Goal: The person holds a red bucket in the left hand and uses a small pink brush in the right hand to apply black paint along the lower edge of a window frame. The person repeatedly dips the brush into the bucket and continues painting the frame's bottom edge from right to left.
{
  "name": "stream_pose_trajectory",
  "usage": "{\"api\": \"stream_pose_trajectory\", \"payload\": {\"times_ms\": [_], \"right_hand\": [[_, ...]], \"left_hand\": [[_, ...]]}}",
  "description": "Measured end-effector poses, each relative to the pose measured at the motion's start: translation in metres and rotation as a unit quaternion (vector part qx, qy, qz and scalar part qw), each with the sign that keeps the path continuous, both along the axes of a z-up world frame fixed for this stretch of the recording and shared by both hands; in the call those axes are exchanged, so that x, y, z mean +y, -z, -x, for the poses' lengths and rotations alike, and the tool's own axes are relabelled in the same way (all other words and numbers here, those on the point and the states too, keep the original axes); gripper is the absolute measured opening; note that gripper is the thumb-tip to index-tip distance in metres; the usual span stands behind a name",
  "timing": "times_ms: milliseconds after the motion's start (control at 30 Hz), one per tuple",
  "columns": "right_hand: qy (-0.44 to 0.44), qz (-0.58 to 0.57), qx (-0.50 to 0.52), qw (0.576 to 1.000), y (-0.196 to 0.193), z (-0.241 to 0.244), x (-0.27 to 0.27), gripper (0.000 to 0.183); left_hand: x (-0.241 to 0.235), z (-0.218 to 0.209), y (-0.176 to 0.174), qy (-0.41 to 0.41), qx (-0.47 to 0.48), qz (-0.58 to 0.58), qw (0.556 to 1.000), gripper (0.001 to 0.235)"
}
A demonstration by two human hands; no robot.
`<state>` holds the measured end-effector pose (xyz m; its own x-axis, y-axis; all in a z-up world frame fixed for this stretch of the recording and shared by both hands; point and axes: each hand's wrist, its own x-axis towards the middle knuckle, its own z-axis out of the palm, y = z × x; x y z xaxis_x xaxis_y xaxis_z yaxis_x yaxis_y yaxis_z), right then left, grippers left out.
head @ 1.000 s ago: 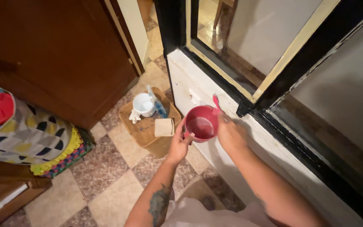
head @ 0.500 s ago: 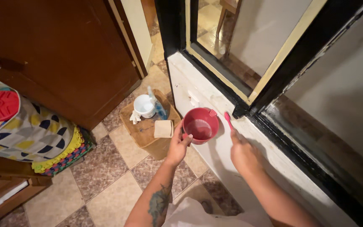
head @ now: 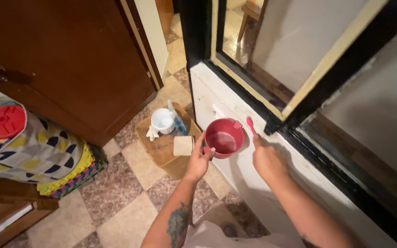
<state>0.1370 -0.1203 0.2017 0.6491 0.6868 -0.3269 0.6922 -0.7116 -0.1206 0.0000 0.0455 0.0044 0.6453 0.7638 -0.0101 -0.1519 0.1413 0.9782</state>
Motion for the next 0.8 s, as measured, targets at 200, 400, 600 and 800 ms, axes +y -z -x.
{"api": "stream_pose_trajectory", "payload": {"times_ms": [200,400,600,800], "right_hand": [[0.051,-0.037,0.009,0.998,0.031,-0.025,0.089,0.054],[-0.032,-0.011,-0.169,0.985,0.066,-0.024,0.046,0.049],[0.041,-0.048,-0.078,0.995,0.055,-0.007,0.090,0.054],[0.060,-0.080,-0.250,0.963,0.113,-0.030,0.062,0.046]], "left_hand": [[0.036,-0.001,-0.001,0.038,0.036,-0.009,0.999,0.073],[0.070,0.001,-0.002,0.061,-0.002,0.014,0.998,0.076],[0.087,0.011,-0.045,0.104,-0.016,0.014,0.994,0.076],[0.103,0.003,-0.011,0.148,-0.018,0.045,0.988,0.076]]}}
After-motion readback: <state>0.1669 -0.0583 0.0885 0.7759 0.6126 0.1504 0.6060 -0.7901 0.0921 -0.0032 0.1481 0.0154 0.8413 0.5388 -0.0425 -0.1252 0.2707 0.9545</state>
